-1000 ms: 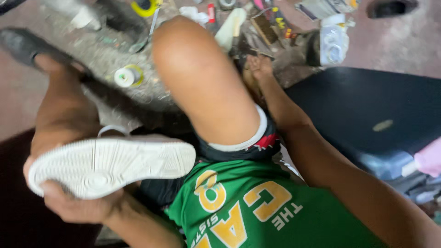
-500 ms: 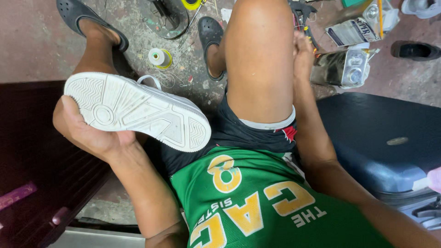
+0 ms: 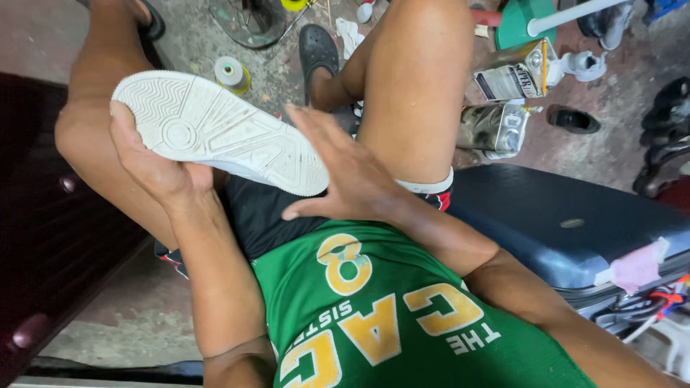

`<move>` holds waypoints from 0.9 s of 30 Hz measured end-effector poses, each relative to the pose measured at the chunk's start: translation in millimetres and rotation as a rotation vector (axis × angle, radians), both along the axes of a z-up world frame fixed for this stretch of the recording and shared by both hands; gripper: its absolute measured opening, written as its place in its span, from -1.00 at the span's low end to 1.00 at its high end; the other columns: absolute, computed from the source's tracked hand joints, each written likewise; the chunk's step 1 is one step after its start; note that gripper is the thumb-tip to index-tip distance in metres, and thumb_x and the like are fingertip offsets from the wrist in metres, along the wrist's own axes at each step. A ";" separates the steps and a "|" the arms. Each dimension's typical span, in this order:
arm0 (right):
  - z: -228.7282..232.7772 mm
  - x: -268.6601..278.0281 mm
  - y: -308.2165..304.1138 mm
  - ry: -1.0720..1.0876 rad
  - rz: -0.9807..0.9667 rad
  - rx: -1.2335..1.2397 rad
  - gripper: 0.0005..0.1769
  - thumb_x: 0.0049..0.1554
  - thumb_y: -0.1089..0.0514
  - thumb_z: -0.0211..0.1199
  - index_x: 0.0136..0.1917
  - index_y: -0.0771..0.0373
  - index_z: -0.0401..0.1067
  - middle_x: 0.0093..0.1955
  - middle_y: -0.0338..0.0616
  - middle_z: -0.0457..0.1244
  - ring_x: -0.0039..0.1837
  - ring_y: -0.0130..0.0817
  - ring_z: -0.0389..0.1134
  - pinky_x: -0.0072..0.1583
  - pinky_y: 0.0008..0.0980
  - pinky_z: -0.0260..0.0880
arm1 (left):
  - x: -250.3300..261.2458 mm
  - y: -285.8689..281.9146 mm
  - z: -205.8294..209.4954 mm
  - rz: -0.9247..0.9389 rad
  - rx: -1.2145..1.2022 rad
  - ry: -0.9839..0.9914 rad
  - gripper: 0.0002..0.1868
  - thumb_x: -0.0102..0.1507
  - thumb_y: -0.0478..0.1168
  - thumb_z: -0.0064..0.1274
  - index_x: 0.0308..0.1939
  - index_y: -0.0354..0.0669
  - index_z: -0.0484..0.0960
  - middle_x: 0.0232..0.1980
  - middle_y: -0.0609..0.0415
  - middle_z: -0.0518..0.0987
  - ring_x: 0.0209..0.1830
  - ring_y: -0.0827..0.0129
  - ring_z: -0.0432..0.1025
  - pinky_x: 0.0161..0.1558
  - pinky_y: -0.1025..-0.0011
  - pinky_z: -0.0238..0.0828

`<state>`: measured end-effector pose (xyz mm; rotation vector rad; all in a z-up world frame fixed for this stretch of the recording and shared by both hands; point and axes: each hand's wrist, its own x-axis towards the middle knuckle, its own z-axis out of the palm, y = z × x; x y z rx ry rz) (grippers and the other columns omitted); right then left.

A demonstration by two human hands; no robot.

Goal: The person holds a white sneaker and uses a small pointed tool to scrape and pry along the sole edge. They switch to a larger flat tool to continue working on the sole, then return to the pointed tool to scrape the sole surface.

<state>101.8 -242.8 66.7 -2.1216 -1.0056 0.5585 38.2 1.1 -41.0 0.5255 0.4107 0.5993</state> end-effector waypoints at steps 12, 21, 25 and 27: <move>-59.3 -7.1 33.6 -0.283 -0.064 0.142 0.07 0.02 0.00 0.65 0.58 0.27 0.08 0.55 0.05 0.15 0.58 -0.03 0.22 0.54 -0.20 0.27 | -24.7 20.5 -41.6 0.063 0.292 0.046 -0.42 0.63 0.05 -0.21 0.56 -0.32 0.20 0.58 -0.05 0.29 0.55 0.35 0.24 0.57 0.46 0.21; -63.3 6.1 55.9 -0.118 -0.264 0.087 0.12 -0.02 0.03 0.68 0.60 0.25 0.07 0.54 0.04 0.16 0.55 -0.06 0.26 0.54 -0.23 0.30 | -23.4 13.4 3.6 -0.151 0.565 0.330 -0.43 0.61 0.09 -0.29 0.54 -0.23 0.20 0.53 -0.11 0.35 0.46 0.27 0.31 0.36 0.42 0.35; -62.4 16.4 62.0 -0.124 -0.323 0.068 0.14 -0.05 0.05 0.67 0.61 0.24 0.06 0.55 0.04 0.15 0.56 -0.06 0.24 0.54 -0.23 0.28 | -7.2 13.7 -1.0 -0.172 0.665 0.455 -0.60 0.61 -0.04 -0.17 0.35 -0.32 0.38 0.27 -0.08 0.49 0.22 0.35 0.36 0.24 0.48 0.36; -62.0 16.0 64.9 -0.093 -0.356 0.068 0.15 -0.06 0.07 0.67 0.61 0.24 0.06 0.54 0.04 0.16 0.57 -0.07 0.24 0.54 -0.24 0.27 | 5.0 17.3 -3.0 -0.210 0.672 0.441 -0.68 0.59 -0.11 -0.08 0.17 -0.36 0.48 0.06 -0.06 0.55 -0.04 0.40 0.35 0.04 0.50 0.31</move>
